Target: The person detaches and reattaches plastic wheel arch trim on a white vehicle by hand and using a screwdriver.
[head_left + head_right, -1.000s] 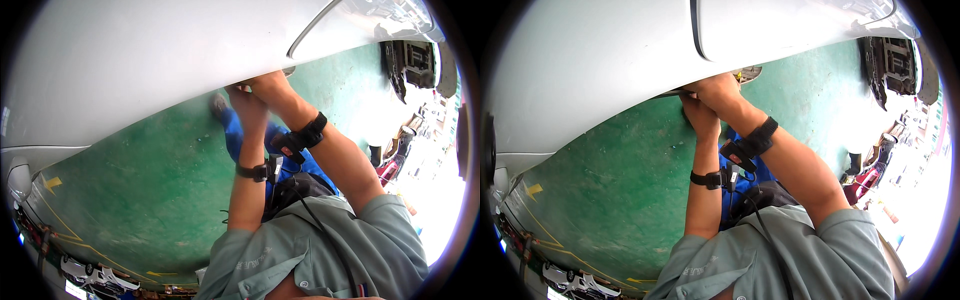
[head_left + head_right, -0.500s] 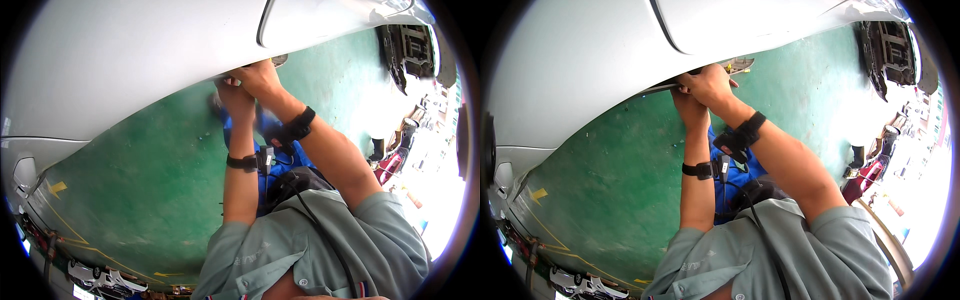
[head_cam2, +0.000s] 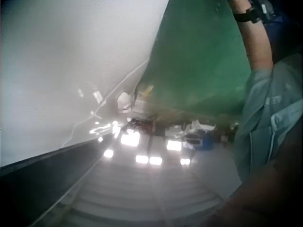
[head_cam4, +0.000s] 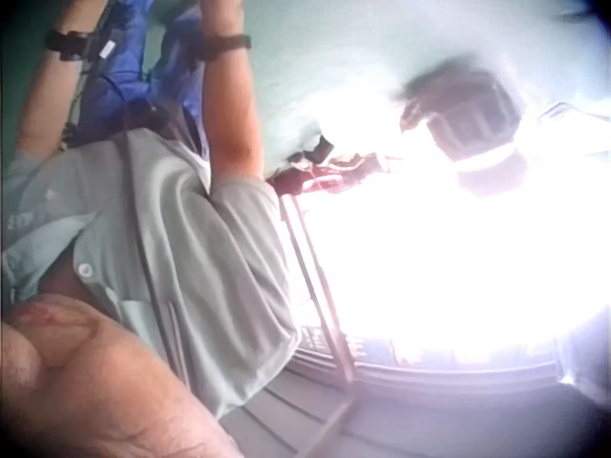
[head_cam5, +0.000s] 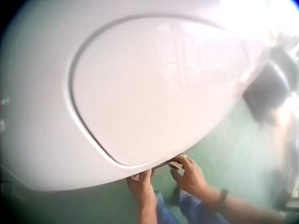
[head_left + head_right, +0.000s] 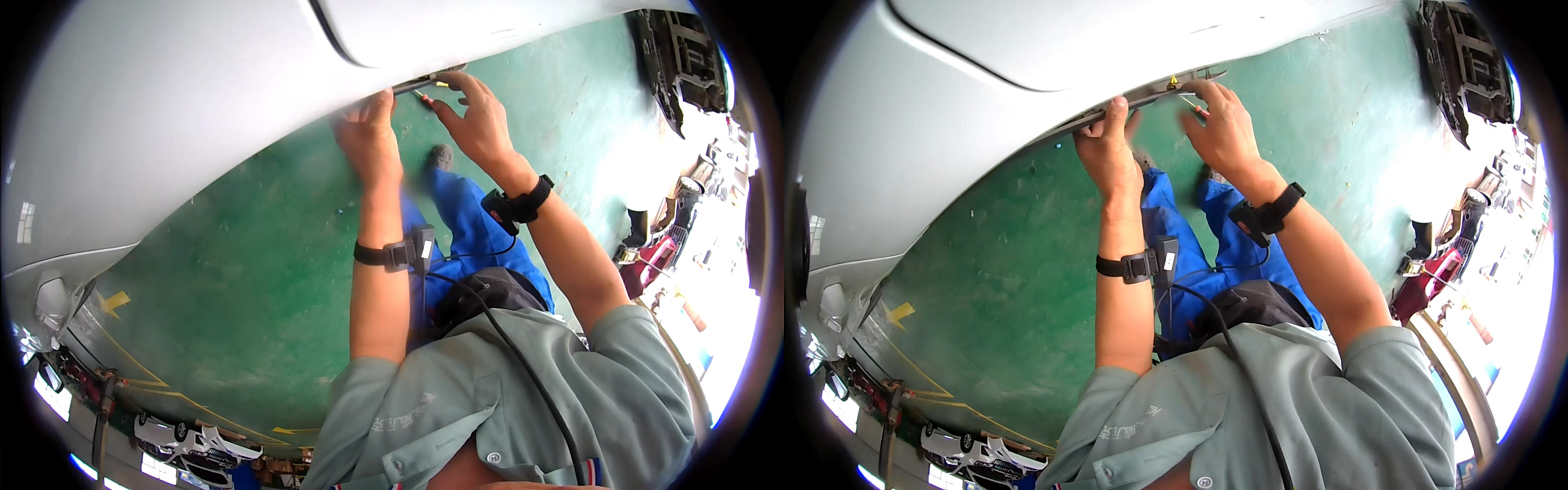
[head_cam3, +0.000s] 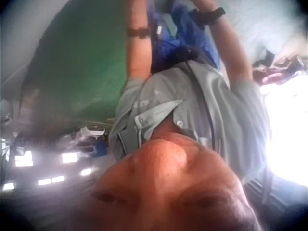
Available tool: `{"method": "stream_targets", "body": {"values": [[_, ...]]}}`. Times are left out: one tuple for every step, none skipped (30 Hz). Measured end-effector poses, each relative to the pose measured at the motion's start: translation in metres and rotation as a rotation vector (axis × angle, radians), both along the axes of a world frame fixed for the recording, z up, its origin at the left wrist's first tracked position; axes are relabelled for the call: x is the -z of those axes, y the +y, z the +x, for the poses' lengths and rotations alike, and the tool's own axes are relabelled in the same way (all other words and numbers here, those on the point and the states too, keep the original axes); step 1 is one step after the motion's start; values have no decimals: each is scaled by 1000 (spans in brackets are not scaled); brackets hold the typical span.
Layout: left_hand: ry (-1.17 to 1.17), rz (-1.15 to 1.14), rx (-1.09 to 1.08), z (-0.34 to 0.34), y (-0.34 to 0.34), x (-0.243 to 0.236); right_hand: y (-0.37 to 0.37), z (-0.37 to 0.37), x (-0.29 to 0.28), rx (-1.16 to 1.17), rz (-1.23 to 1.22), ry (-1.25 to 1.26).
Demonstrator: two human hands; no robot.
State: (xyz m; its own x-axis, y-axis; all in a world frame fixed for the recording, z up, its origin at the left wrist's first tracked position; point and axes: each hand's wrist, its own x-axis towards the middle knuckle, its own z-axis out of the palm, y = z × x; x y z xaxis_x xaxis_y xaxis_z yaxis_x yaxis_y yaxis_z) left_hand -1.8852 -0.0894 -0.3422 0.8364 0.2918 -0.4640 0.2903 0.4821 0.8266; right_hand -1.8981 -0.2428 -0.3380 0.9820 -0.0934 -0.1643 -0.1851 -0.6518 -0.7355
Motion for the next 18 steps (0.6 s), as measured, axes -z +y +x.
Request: {"method": "stream_targets", "body": {"values": [[-11,38,16,7,3,19,-3,7,21,-1,12,-2],[-23,21,21,14,3,22,-5,12,35,16,-37,-10],[-53,11,33,21,3,30,-8,17,49,31,-86,-17],[-55,-4,88,21,8,35,-12,15,55,43,-86,38],[-58,-22,143,22,11,30,-17,12,54,33,-76,68],[-40,-38,142,17,10,23,-21,9,51,45,-55,127],[-84,-9,165,24,13,33,-26,17,63,55,-30,150],[-111,33,166,33,13,43,-30,30,75,23,0,141],[-137,75,167,42,13,52,-34,41,85,11,16,136],[-127,140,147,44,11,61,-37,43,96,2,42,176],[-174,161,131,46,16,71,-35,41,98,-10,70,224],[-174,194,117,44,17,79,-32,41,104,-25,72,157],[-184,226,108,53,17,76,-29,47,105,-28,85,164],[-184,276,108,55,18,77,-26,52,105,-44,83,92],[-180,288,111,57,18,77,-23,59,103,-57,80,20],[-192,307,61,57,20,77,-17,70,84,-64,86,-16],[-212,317,19,58,17,82,-19,74,81,-65,94,-22],[-219,326,21,58,17,84,-21,77,81,-56,68,-38]]}}
